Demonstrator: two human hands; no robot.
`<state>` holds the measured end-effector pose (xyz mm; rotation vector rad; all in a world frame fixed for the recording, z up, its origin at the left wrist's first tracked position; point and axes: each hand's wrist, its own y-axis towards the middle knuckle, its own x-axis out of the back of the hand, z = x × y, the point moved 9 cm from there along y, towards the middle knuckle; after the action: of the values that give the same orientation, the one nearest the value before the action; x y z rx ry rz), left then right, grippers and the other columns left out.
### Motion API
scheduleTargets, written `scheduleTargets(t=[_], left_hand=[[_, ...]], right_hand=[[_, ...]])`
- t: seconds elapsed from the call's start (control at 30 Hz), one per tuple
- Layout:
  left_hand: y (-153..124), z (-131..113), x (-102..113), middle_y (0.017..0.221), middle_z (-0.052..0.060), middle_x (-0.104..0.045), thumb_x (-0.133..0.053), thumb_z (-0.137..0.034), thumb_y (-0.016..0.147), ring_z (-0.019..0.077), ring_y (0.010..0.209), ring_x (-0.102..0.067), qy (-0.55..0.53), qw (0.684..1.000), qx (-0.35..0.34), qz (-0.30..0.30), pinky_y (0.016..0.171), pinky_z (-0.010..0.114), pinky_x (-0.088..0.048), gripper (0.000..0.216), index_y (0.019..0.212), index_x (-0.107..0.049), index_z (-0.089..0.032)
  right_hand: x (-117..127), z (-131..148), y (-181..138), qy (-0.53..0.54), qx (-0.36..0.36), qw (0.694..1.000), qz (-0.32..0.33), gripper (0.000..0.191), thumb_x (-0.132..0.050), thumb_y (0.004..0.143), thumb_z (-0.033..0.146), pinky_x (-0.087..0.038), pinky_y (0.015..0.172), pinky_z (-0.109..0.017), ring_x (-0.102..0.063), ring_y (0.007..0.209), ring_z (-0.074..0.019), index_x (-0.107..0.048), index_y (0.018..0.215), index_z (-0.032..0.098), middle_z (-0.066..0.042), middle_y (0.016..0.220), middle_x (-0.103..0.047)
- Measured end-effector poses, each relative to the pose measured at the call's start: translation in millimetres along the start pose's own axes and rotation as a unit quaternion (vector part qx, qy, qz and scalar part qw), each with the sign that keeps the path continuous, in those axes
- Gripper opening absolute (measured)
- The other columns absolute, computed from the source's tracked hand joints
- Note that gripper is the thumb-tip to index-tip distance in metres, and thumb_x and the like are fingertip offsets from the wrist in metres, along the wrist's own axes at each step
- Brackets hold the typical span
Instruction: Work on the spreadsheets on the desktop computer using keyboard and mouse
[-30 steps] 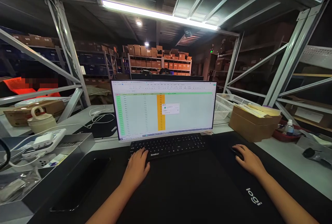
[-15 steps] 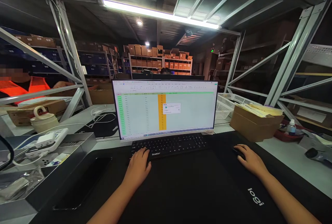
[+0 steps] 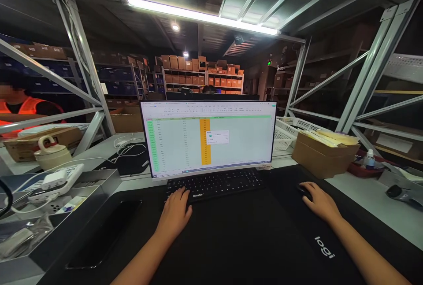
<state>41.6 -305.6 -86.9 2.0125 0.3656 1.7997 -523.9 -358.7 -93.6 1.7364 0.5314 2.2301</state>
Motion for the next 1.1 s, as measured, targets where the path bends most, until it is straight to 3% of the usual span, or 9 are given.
scheduleTargets(t=[0.2,0.43,0.6,1.1], left_hand=[[0.2,-2.5,4.2,0.142,0.017,-0.054,-0.043,-0.025,0.089,0.0327,0.132,-0.049,-0.001,1.0,0.002,-0.014,0.112,0.052,-0.04,0.048,0.133,-0.055,-0.011],[1.2,-0.6,2.4,0.14,0.017,-0.055,-0.044,-0.025,0.089,0.032,0.131,-0.05,0.005,1.0,-0.004,-0.024,0.111,0.05,-0.041,0.047,0.131,-0.057,-0.011],[1.8,-1.1,2.2,0.141,0.018,-0.054,-0.041,-0.026,0.089,0.0334,0.131,-0.05,0.015,1.0,-0.002,-0.013,0.11,0.052,-0.041,0.048,0.132,-0.057,-0.01],[2.9,1.9,-0.8,0.141,0.017,-0.054,-0.038,-0.029,0.09,0.0319,0.132,-0.049,0.011,1.0,-0.006,-0.011,0.112,0.05,-0.04,0.051,0.133,-0.056,-0.01]], right_hand=[[0.4,-9.6,-1.5,-0.019,-0.035,0.999,-0.009,0.045,-0.047,0.084,0.034,-0.046,0.101,-0.041,-0.06,0.114,-0.0241,-0.059,0.126,0.024,-0.009,0.131,-0.057],[0.5,-9.1,-2.4,-0.034,-0.033,0.999,-0.005,0.042,-0.046,0.086,0.035,-0.05,0.095,-0.039,-0.062,0.112,-0.0234,-0.058,0.126,0.028,-0.006,0.132,-0.058],[-4.3,-8.7,1.7,-0.006,-0.009,1.0,-0.018,0.041,-0.046,0.089,0.038,-0.047,0.102,-0.039,-0.058,0.12,-0.0238,-0.058,0.126,0.025,-0.008,0.133,-0.057],[-3.1,-1.6,2.5,0.019,-0.015,1.0,0.012,0.047,-0.043,0.093,0.051,-0.048,0.104,-0.045,-0.056,0.125,-0.0262,-0.059,0.132,0.032,-0.006,0.143,-0.052]])
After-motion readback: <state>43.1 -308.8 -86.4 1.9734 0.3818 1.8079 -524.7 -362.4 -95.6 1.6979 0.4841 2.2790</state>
